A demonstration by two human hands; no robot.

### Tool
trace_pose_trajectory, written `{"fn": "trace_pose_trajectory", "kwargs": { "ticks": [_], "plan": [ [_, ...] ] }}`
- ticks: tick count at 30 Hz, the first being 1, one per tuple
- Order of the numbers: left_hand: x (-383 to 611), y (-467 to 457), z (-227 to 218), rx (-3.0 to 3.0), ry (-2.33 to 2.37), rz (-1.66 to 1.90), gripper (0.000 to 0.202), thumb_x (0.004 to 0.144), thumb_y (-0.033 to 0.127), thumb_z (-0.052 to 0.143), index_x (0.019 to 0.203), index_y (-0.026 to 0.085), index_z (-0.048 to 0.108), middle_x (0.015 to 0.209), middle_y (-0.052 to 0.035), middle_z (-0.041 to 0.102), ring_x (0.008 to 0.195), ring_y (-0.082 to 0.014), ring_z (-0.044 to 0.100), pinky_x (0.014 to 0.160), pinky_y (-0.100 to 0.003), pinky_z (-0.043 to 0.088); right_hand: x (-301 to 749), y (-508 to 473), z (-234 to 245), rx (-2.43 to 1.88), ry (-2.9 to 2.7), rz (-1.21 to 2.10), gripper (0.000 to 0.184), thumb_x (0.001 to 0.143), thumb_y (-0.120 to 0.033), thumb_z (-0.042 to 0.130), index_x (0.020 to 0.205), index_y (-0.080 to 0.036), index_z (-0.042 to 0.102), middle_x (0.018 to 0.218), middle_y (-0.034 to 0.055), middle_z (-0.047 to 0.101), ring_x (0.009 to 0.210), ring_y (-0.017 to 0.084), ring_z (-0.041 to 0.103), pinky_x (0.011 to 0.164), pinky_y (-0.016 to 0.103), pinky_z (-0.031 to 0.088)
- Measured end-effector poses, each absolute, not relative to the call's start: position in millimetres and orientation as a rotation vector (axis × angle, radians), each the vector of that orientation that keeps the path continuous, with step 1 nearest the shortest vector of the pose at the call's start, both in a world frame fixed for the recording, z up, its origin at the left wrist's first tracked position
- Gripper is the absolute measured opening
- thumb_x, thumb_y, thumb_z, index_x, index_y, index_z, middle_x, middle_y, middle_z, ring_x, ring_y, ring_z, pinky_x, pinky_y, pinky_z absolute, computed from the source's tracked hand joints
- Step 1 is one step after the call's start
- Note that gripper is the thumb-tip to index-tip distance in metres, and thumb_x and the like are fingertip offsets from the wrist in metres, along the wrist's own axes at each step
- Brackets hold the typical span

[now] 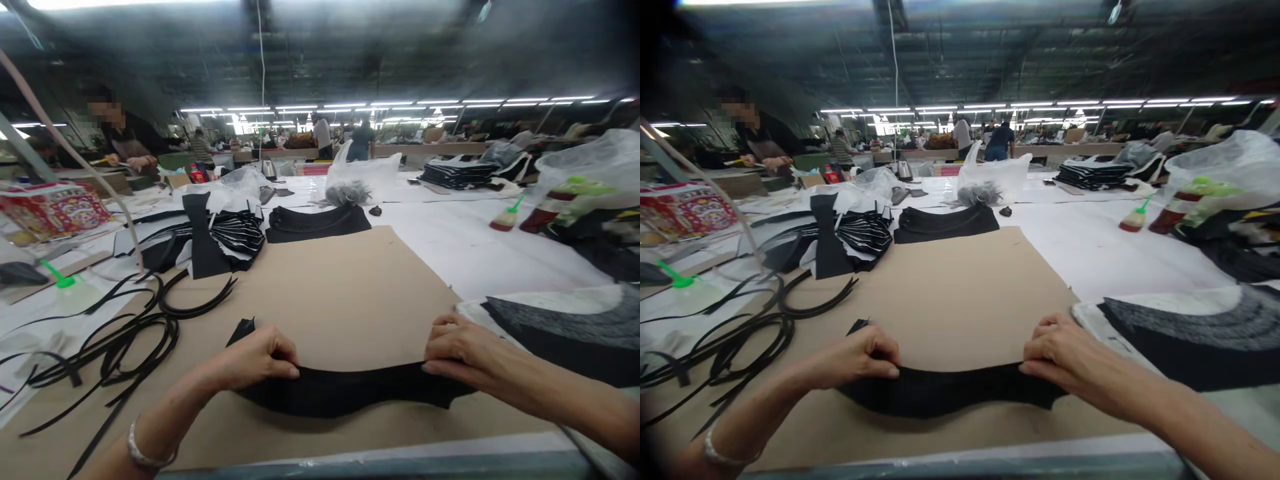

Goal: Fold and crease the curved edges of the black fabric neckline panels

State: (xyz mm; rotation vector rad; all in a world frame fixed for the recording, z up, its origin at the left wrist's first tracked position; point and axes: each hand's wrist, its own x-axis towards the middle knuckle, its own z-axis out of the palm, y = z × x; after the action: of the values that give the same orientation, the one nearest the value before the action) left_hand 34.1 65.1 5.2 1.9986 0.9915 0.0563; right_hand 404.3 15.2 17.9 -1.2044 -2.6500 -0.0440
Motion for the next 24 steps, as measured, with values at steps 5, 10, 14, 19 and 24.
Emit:
{"fn": "trace_pose_trajectory", "kwargs": {
  "ticks": [5,10,14,19,24],
  "plan": [
    [29,72,17,2.028,1.038,0.089,0.021,0.078,0.032,0.061,0.079,0.014,0.071,0.063,0.0043,0.059,0.062,-0.0099,0.048,0.058,-0.019,0.034,402,29,22,-1.260,-2.805,0.214,0.033,0.100,-0.038,0.043,0.076,-0.024,0.061,0.075,-0.0007,0.064,0.081,0.016,0.062,0.083,0.033,0.044],
    [26,65,43,2.428,1.230,0.304,0.021,0.088,0.033,0.055,0.082,0.021,0.071,0.075,0.0015,0.066,0.072,-0.0136,0.057,0.070,-0.023,0.039,397,28,31,-1.081,-2.589,-0.397,0.023,0.100,-0.022,0.041,0.103,-0.024,0.064,0.097,0.0021,0.070,0.092,0.017,0.064,0.101,0.045,0.032],
    [20,31,23,3.148,1.419,0.820,0.023,0.091,0.012,0.048,0.102,0.021,0.066,0.089,-0.0040,0.069,0.088,-0.0195,0.061,0.083,-0.033,0.040,393,3,2,-0.982,-2.451,-0.740,0.036,0.094,-0.004,0.044,0.122,-0.020,0.058,0.119,0.0048,0.067,0.117,0.020,0.056,0.110,0.048,0.023],
    [3,-15,-63,3.235,1.339,0.865,0.035,0.087,0.001,0.047,0.115,0.018,0.061,0.102,-0.0061,0.070,0.097,-0.0214,0.062,0.091,-0.038,0.042,376,-36,-64,-1.060,-2.395,-0.595,0.037,0.096,-0.006,0.037,0.123,-0.017,0.059,0.119,0.0067,0.066,0.121,0.021,0.054,0.111,0.048,0.023],
    [-9,-37,-105,3.115,1.356,0.897,0.033,0.091,0.009,0.045,0.117,0.017,0.063,0.104,-0.0071,0.070,0.098,-0.0211,0.063,0.092,-0.037,0.041,366,-54,-89,-1.146,-2.278,-0.375,0.029,0.096,-0.016,0.047,0.122,-0.019,0.060,0.119,0.0038,0.067,0.119,0.021,0.054,0.111,0.050,0.022]
  ]
}}
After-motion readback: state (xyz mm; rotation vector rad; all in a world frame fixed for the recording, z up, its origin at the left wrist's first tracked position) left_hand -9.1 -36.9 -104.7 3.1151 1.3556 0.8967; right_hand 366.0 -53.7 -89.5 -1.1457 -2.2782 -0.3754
